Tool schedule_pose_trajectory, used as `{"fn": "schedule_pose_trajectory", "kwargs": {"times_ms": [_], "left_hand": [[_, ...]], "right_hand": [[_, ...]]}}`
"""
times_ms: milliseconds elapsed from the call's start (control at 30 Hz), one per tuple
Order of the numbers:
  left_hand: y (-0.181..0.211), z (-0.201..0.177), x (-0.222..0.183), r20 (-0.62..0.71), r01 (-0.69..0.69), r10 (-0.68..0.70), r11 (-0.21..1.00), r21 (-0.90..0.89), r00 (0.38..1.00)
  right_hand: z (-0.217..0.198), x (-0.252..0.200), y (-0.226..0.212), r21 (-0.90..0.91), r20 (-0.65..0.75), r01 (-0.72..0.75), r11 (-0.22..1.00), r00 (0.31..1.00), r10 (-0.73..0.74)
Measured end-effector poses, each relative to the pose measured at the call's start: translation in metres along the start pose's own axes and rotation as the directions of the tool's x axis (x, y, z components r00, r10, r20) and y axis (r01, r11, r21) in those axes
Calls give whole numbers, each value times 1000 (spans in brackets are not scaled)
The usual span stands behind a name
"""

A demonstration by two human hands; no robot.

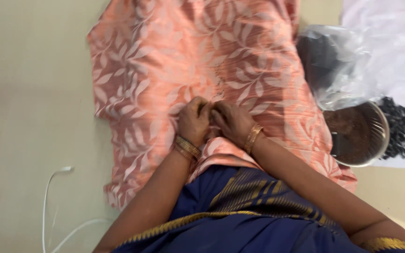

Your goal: The person sorts small seeds or grains from a pile into a bowl while sitting on a cloth.

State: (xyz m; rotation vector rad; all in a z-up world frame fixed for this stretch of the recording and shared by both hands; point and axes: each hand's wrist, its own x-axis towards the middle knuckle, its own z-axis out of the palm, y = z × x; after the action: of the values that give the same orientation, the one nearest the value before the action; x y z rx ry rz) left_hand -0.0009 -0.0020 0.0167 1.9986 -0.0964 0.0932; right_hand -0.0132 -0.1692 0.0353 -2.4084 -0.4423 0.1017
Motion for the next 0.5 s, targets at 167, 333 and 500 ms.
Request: {"fn": "schedule_pose_trajectory", "kwargs": {"times_ms": [167,333,500], "left_hand": [[-5,-2,0,49,20,-18,999,-27,999],[23,-4,-4,123,154,-142,984,-91,982],[31,-1,-7,176,134,-86,951,-279,981]], "right_hand": [[9,-2,12,276,-101,27,961,995,1],[4,-2,18,378,-49,-43,925,997,66],[-3,-6,29,879,325,-369,301,927,189]]}}
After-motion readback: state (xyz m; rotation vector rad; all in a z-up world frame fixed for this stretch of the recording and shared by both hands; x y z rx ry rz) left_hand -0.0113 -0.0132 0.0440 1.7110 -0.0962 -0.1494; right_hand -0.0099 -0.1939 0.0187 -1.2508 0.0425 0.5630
